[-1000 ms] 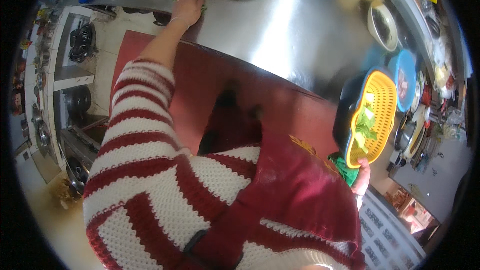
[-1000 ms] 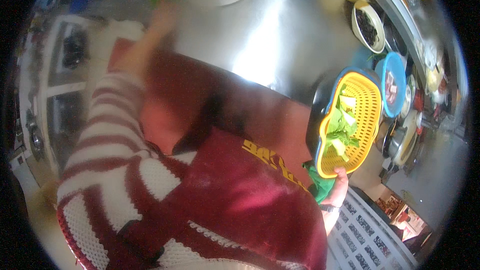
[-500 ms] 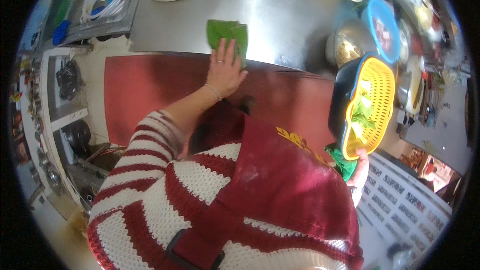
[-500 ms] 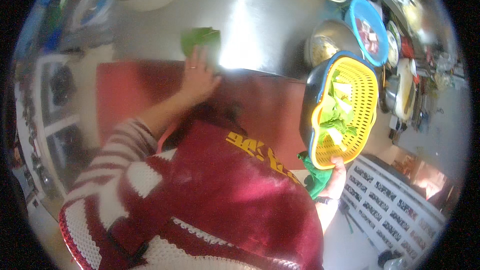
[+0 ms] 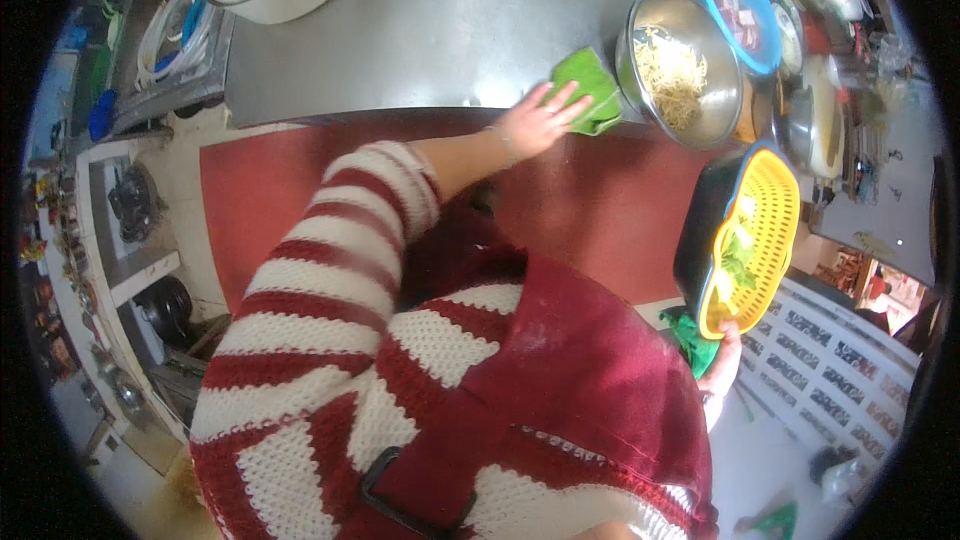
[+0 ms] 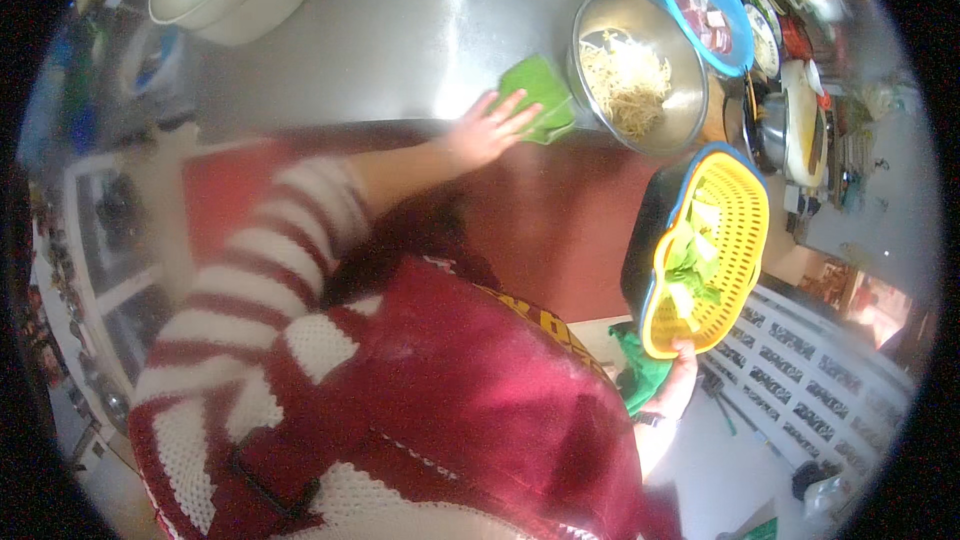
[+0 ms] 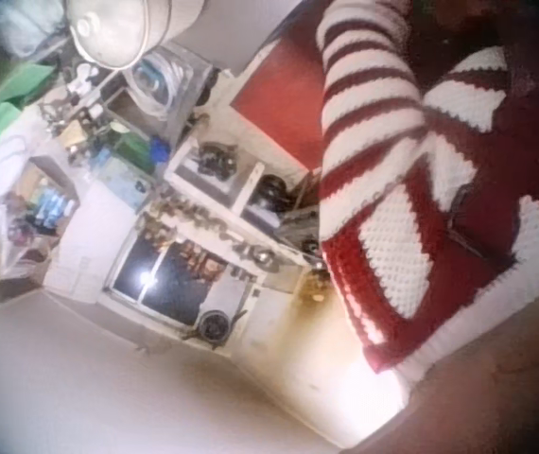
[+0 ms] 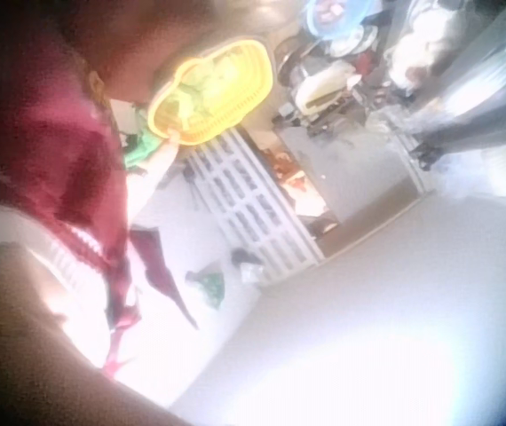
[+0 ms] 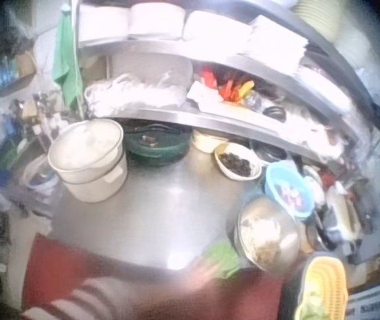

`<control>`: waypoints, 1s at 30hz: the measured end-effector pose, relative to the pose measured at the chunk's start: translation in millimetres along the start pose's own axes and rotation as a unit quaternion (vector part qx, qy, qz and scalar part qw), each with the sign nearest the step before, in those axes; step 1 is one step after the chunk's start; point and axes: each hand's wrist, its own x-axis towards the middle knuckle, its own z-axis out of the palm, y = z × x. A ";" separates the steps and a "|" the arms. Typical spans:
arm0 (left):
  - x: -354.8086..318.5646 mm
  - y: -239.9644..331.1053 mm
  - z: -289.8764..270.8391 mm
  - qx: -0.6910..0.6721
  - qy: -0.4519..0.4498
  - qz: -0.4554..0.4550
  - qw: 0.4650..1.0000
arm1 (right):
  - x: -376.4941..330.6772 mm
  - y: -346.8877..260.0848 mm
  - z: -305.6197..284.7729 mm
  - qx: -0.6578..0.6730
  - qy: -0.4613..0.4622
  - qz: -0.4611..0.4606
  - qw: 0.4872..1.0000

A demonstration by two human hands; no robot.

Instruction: The person washes a blue cloth and a green cloth in a green basin at the sink, rinsing and wringing each repeatedly. After finishing, they use the green cloth to wipe the countertop near bowls of food.

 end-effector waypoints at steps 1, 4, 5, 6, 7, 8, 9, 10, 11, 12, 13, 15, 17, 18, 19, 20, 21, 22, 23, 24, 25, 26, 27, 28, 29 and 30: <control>-21.7 -14.1 -10.1 0.001 -0.018 -0.001 1.000 | 3.3 3.5 -0.8 -0.016 0.013 -0.022 1.000; -125.0 -69.2 -59.2 0.076 -0.140 0.028 0.987 | 2.5 20.5 -0.6 0.004 -0.010 -0.038 0.999; -161.9 -90.1 -77.7 0.143 -0.224 0.046 0.963 | -0.1 31.6 0.9 0.023 0.005 -0.031 0.999; -195.5 -110.7 -93.6 0.143 -0.202 0.031 0.968 | -1.6 42.7 4.1 0.057 -0.032 -0.029 0.997; -231.1 -127.0 -112.4 0.147 -0.197 -0.012 0.969 | 3.1 47.2 8.8 0.054 0.002 -0.011 0.998; -262.4 -143.0 -132.6 0.147 -0.163 -0.014 0.975 | -4.4 60.9 8.8 0.061 0.014 0.013 0.998; -288.5 -154.7 -148.1 0.135 -0.179 -0.039 0.974 | -9.9 68.7 10.5 0.072 0.050 0.047 0.995; -309.2 -163.5 -169.0 0.102 -0.266 -0.100 0.953 | -6.5 72.0 12.2 0.113 0.031 0.060 0.991; -302.3 -181.5 -177.6 0.123 -0.270 -0.107 0.949 | -0.9 66.5 17.1 0.126 0.039 0.007 0.991; -299.3 -198.2 -185.3 0.070 -0.314 -0.131 0.938 | -0.2 70.5 16.8 0.136 0.049 -0.045 0.988; -298.9 -199.6 -200.1 0.073 -0.278 -0.107 0.952 | 0.3 69.7 16.7 0.103 0.049 0.001 0.993; -282.6 -191.7 -218.6 0.059 -0.285 -0.106 0.951 | -1.9 76.9 11.6 0.059 0.065 0.093 0.992; -253.0 -174.7 -228.4 0.041 -0.360 -0.154 0.919 | -5.0 92.3 8.2 0.098 0.041 0.074 0.992; -230.0 -161.0 -226.6 0.016 -0.348 -0.163 0.923 | -4.9 99.2 4.5 0.108 0.068 0.082 0.988; -206.8 -146.9 -226.8 -0.024 -0.395 -0.188 0.899 | -4.5 105.1 2.3 0.153 0.054 0.068 0.984; -181.2 -133.6 -228.3 -0.061 -0.409 -0.189 0.890 | -4.0 107.3 0.1 0.158 0.051 0.056 0.985; -155.6 -115.4 -213.3 -0.089 -0.415 -0.195 0.884 | -1.4 111.2 -3.6 0.168 0.086 0.079 0.979; -106.4 -104.9 -204.4 -0.106 -0.408 -0.184 0.888 | 1.9 92.7 -7.3 0.183 0.099 0.094 0.974; -68.5 -98.9 -196.1 -0.141 -0.373 -0.160 0.903 | 5.5 81.0 -10.7 0.206 0.095 0.063 0.972; -17.2 -95.9 -182.1 -0.143 -0.365 -0.122 0.912 | 7.7 56.9 -17.8 0.217 0.109 0.068 0.968; 24.6 -92.3 -167.7 -0.095 -0.306 -0.050 0.946 | 9.9 37.7 -25.8 0.229 0.132 0.077 0.961; 67.5 -90.5 -149.6 -0.024 -0.245 0.043 0.968 | 15.3 19.3 -31.3 0.249 0.143 0.081 0.955; 119.8 -95.6 -123.9 0.037 -0.195 0.137 0.971 | 25.4 1.8 -34.6 0.287 0.144 0.067 0.945; 144.8 -98.4 -103.2 0.123 -0.237 0.213 0.940 | 27.3 -1.8 -40.0 0.317 0.131 0.050 0.938; 171.3 -104.4 -77.7 0.201 -0.289 0.280 0.893 | 32.8 -1.3 -43.4 0.318 0.183 0.049 0.929; 197.8 -115.1 -46.7 0.278 -0.336 0.344 0.831 | 42.8 3.6 -45.0 0.331 0.217 0.047 0.917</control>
